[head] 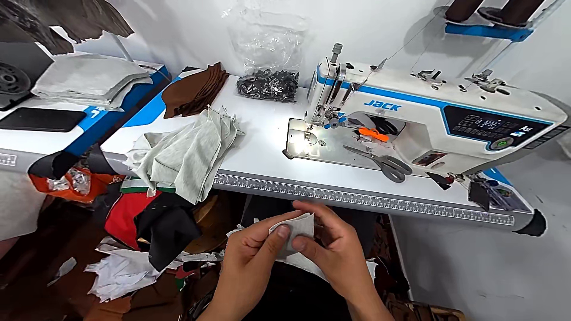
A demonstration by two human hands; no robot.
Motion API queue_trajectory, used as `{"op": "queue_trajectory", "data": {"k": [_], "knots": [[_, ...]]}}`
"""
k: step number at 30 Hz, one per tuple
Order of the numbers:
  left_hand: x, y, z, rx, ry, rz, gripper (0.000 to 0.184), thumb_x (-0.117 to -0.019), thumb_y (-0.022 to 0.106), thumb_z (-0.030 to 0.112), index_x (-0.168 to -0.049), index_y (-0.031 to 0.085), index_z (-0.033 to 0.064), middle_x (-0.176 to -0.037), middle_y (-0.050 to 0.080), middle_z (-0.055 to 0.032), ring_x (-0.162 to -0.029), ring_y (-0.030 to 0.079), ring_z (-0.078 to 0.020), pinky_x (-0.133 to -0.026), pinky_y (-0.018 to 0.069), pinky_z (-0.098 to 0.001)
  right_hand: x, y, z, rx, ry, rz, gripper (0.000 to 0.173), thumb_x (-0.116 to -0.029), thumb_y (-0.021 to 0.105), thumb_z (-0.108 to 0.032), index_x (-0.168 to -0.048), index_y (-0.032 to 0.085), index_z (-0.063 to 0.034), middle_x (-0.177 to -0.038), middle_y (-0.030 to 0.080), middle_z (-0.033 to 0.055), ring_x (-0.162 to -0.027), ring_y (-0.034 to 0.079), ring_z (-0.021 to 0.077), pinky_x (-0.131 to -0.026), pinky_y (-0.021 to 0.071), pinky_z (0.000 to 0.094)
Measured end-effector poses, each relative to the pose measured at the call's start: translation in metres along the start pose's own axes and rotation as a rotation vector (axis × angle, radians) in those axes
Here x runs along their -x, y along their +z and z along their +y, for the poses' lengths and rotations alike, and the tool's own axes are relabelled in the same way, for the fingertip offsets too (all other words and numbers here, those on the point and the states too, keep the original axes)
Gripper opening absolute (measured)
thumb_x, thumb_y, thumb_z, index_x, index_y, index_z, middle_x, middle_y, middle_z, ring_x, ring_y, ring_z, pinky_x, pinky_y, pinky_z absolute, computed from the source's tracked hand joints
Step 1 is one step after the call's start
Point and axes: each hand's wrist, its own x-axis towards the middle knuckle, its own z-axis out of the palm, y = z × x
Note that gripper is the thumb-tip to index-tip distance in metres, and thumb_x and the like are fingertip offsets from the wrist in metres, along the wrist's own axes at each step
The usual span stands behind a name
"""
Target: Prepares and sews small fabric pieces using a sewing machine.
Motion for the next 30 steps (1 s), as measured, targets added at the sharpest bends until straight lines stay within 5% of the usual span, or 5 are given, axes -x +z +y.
{"op": "queue_trajectory", "data": {"k": [4,10,14,18,30], "knots": [[-0.003,0.001,0.000,-0.101,0.061,0.036,0.026,-0.1058,0.057,0.019,-0.118,0.076,0.0071,-0.113,0.076,-0.0080,-0.100,0.073,-0.0135,-0.089,0.0597,-0.0266,0.000,0.006,0.004,-0.006,-0.163,0.067,0.017,-0.0939,0.076,-0.018,-0.104,0.077,-0.0037,-0.097,0.074,0.0059,-0.085,0.070,0.0109,-0.075,0.0613,0.0250],[-0.002,0.002,-0.001,-0.213,0.070,0.085,0.025,-0.1005,0.065,0.016,-0.121,0.075,0.0060,-0.097,0.076,-0.0039,-0.079,0.071,-0.0080,-0.073,0.0598,-0.0203,0.001,0.009,0.009,-0.026,-0.179,0.162,0.014,-0.0945,0.073,-0.012,-0.105,0.080,-0.0062,-0.102,0.074,0.0076,-0.091,0.071,0.0134,-0.079,0.0616,0.0248],[0.000,0.000,-0.009,-0.160,0.049,0.160,0.012,-0.0963,0.071,0.017,-0.101,0.077,0.0074,-0.082,0.074,-0.0027,-0.068,0.069,-0.0068,-0.064,0.0592,-0.0203,0.000,0.006,0.009,-0.050,-0.120,0.208,0.011,-0.0927,0.076,-0.013,-0.099,0.078,-0.0046,-0.090,0.072,0.0054,-0.076,0.068,0.0093,-0.068,0.0593,0.0214],[0.000,-0.001,-0.019,-0.138,-0.008,0.205,0.019,-0.1016,0.063,0.017,-0.102,0.078,0.0047,-0.086,0.075,-0.0076,-0.072,0.073,-0.0144,-0.068,0.0638,-0.0297,0.000,0.005,0.011,-0.071,-0.067,0.246,0.011,-0.0940,0.074,-0.014,-0.095,0.077,-0.0037,-0.082,0.069,0.0026,-0.069,0.062,0.0045,-0.063,0.0540,0.0177],[-0.008,0.005,-0.042,-0.311,0.147,0.299,0.008,-0.0896,0.078,0.015,-0.092,0.080,0.0081,-0.090,0.075,-0.0042,-0.079,0.072,-0.0131,-0.070,0.0627,-0.0238,-0.005,0.018,0.032,0.298,-0.251,0.427,0.005,-0.0870,0.075,-0.007,-0.089,0.076,-0.0029,-0.081,0.070,0.0016,-0.069,0.067,0.0067,-0.059,0.0594,0.0198]]}}
